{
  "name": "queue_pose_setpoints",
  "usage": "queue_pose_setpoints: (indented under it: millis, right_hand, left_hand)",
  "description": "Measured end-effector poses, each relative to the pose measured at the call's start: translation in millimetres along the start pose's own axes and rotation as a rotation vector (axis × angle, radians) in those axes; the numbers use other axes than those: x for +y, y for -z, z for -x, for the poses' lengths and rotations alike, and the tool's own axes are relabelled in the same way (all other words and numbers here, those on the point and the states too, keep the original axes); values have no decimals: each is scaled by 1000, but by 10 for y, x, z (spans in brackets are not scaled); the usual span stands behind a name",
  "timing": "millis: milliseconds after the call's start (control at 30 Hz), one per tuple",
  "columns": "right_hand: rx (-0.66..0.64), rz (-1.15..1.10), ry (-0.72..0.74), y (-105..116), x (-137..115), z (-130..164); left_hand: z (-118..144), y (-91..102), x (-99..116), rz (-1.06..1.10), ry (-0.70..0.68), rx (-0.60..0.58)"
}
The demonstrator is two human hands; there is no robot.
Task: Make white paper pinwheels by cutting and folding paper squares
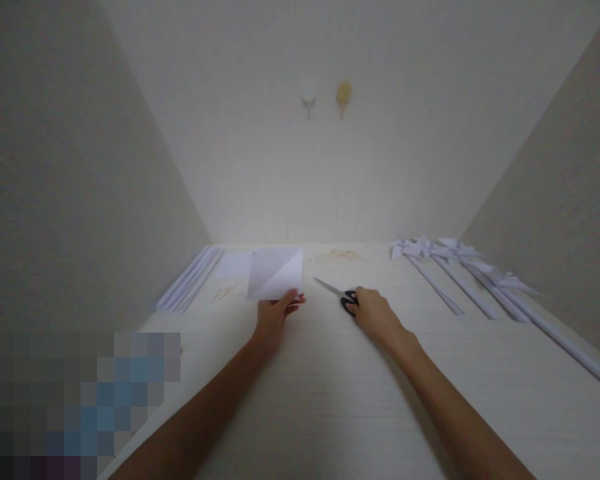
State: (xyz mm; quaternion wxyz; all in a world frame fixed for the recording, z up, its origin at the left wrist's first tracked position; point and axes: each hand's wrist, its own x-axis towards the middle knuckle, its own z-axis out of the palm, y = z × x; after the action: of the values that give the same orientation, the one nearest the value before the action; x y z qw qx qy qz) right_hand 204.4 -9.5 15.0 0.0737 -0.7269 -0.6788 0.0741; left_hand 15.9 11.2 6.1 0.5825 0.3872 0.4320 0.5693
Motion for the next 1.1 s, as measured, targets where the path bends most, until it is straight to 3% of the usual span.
queue_pose_setpoints:
  millis: [167,400,633,700,767,867,1100]
  right_hand:
    - [-35,195,-40,102,-119,-206]
    - [23,282,-12,94,-358,-171]
    - [99,265,34,105,-431,-155]
    - [212,149,124,82,-473,-106]
    - [403,-192,330,18,-537,-41]
    - [491,-606,529,-117,-633,57]
    - [485,-916,456,-306,-652,130]
  left_hand:
    - [-5,2,13,13,9,12]
    - [6,-3,14,17,12,5]
    - [22,5,6,18,-17,20]
    - [25,5,-1,17,-29,42]
    - [30,5,-11,27,-39,51]
    - [40,6,-20,67,-40,22]
    - [86,-20,3,17,-34,-21]
